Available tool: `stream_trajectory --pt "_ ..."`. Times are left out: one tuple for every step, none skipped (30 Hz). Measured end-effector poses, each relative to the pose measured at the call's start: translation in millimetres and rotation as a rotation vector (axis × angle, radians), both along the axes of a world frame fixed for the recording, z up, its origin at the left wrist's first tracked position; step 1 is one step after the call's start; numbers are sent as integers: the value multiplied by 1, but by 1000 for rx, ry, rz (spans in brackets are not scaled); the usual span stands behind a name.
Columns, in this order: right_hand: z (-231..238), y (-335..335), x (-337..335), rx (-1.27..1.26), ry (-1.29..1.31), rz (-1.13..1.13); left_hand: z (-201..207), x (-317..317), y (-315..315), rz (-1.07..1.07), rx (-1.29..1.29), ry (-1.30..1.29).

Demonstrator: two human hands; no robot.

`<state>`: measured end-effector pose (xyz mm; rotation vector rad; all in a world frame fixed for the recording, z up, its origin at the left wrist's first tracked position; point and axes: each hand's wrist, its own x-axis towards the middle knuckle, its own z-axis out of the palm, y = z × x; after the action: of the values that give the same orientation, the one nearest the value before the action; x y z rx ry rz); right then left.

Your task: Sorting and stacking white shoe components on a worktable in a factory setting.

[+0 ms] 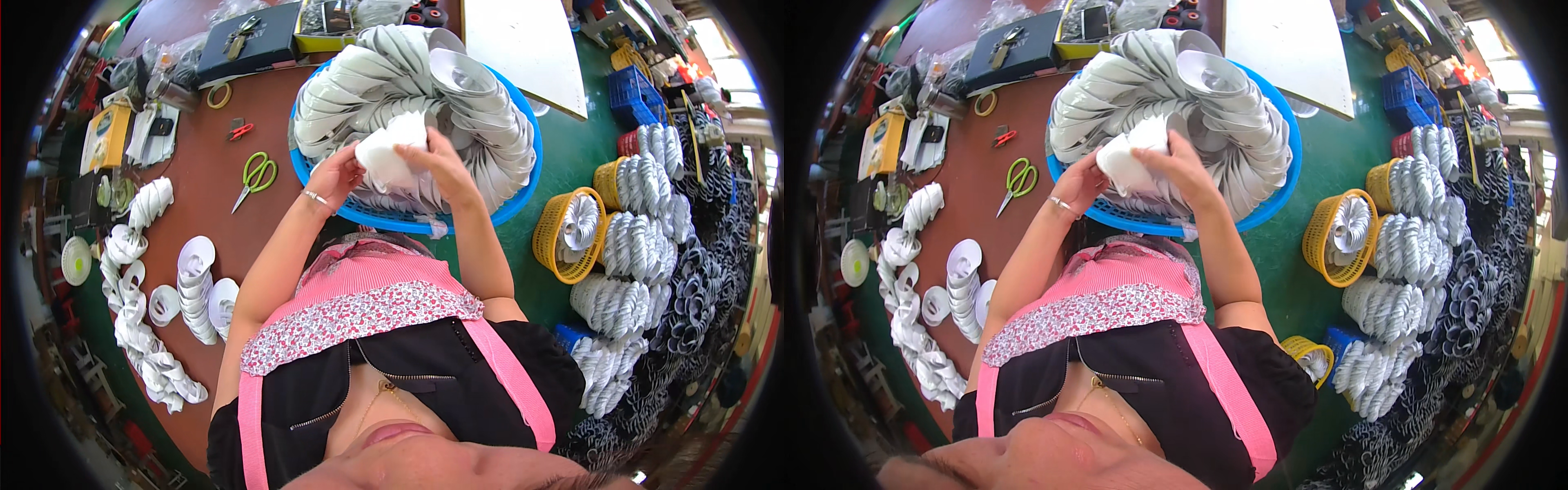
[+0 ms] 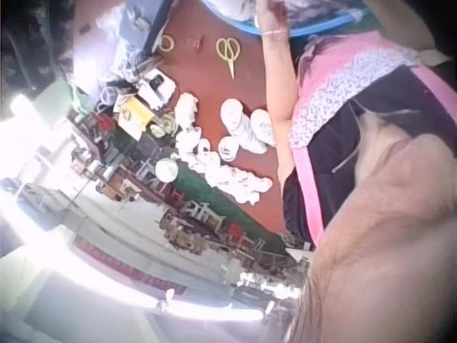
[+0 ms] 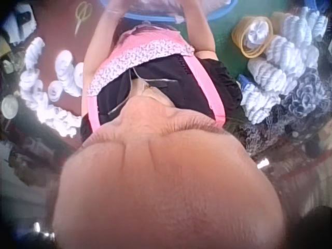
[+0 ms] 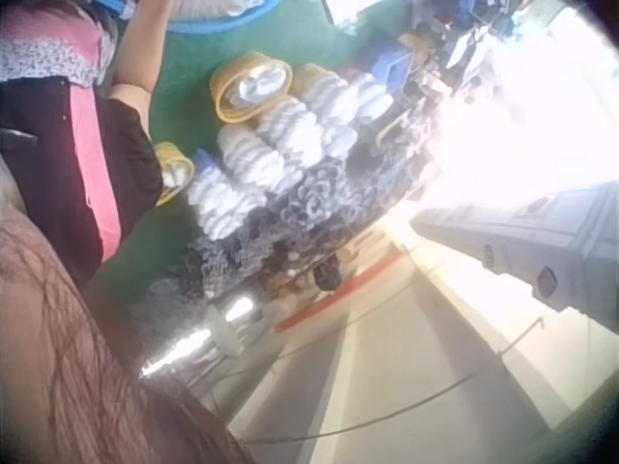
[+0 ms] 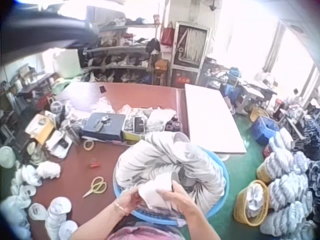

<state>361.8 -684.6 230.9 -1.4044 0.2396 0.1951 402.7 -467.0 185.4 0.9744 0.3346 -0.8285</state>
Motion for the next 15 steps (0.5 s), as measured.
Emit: stream_trajectory --pt "-5 8 -2 118 -26 67 5 -5 9 10 3 0" --pt "1 19 -5 96 20 160 10 -10 23 -12 64 19" --pt "-9 27 -4 99 17 170 20 -15 30 -41 122 38" --pt "-26 36 -4 70 30 176 30 -21 32 -68 114 46" --pt "-35 52 -4 47 44 209 5 -36 44 49 126 28" --pt "-30 65 -8 4 19 308 -11 -48 56 41 140 -33" --pt "-29 71 -11 7 17 328 -17 -56 65 25 148 -98" --pt "-30 75 -13 80 84 349 -15 -63 68 39 151 -99" --pt "-26 81 -17 151 154 370 -10 -72 69 144 103 -148" --pt "-18 87 -26 197 184 270 -5 -80 69 249 53 -198" --pt "-9 91 -30 198 179 280 6 -86 70 257 57 -203" --pt "-3 94 -33 269 129 245 20 -90 71 362 30 -283" --pt "3 96 -36 339 77 209 32 -95 72 466 3 -364" --pt "8 100 -38 325 47 206 42 -100 73 507 -25 -403" --pt "11 105 -39 326 42 223 43 -105 76 522 -21 -412"
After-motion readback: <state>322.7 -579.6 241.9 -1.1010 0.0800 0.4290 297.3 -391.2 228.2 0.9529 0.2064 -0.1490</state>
